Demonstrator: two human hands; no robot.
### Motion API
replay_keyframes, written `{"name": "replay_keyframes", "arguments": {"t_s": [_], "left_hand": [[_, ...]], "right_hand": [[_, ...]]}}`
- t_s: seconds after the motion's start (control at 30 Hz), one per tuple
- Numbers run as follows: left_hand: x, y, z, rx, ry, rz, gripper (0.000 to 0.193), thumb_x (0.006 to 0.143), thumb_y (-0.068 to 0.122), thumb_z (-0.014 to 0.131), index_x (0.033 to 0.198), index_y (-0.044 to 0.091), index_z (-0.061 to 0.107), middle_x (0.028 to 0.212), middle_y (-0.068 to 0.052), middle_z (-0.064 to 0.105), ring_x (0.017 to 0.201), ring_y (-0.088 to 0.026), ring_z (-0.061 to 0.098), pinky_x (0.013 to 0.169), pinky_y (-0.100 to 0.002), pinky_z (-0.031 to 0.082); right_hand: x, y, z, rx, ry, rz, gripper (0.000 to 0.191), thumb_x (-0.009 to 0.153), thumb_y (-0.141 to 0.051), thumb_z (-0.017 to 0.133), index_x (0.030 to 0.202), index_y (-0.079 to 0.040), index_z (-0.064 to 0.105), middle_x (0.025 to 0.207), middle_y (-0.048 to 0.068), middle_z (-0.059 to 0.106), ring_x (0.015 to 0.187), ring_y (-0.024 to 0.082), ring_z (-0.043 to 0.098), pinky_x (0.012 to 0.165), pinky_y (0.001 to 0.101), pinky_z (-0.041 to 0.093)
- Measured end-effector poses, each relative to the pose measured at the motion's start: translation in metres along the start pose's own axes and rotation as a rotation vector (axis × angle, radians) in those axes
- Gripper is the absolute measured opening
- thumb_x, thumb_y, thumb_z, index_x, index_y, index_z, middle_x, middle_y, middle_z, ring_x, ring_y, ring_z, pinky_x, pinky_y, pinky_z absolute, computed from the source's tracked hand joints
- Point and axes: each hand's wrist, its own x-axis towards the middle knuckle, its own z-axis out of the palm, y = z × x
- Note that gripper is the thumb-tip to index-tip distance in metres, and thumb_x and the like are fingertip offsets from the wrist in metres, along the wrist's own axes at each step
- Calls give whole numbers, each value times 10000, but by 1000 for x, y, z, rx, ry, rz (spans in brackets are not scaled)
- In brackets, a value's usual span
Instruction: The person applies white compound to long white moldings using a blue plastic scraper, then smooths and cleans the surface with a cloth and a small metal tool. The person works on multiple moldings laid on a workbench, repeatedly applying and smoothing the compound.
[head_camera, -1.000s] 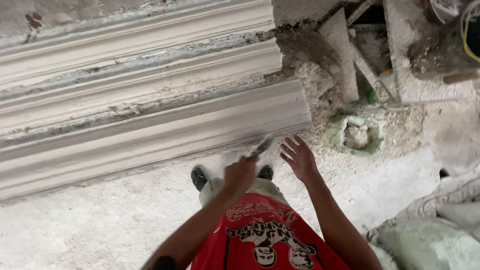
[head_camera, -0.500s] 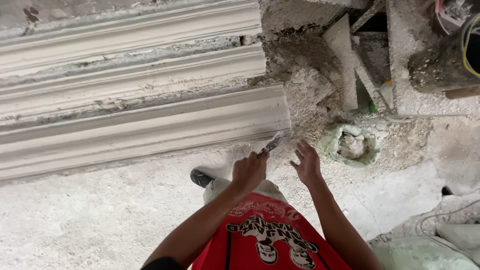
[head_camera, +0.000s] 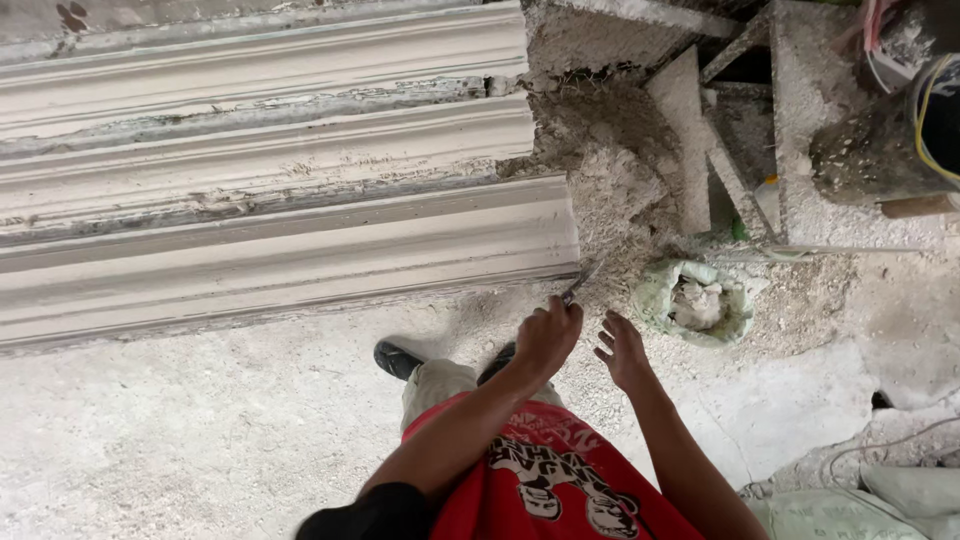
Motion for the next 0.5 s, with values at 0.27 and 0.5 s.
{"name": "replay_keyframes", "arguments": {"t_s": [0.27,0.5], "left_hand": [[-126,-117,13,-685,11,-628,316,997,56,530,1309,108,532,924,-208,595,438,-178,568,311,-300,439],[-111,-165,3,-1747,731,-1214,130,930,122,615,982,5,590,682,-79,538,447,-167,485,382,-336,367]], "right_hand": [[-6,6,-13,-135,8,-39,644,960,-420,540,1536,-156,430,1578,83,449,1432,304,426,1084,538,379],[-4,28,65,-487,-258,24,678,970,-475,560,1547,-144,430,1612,119,420,1500,346,367,1161,585,334]]}}
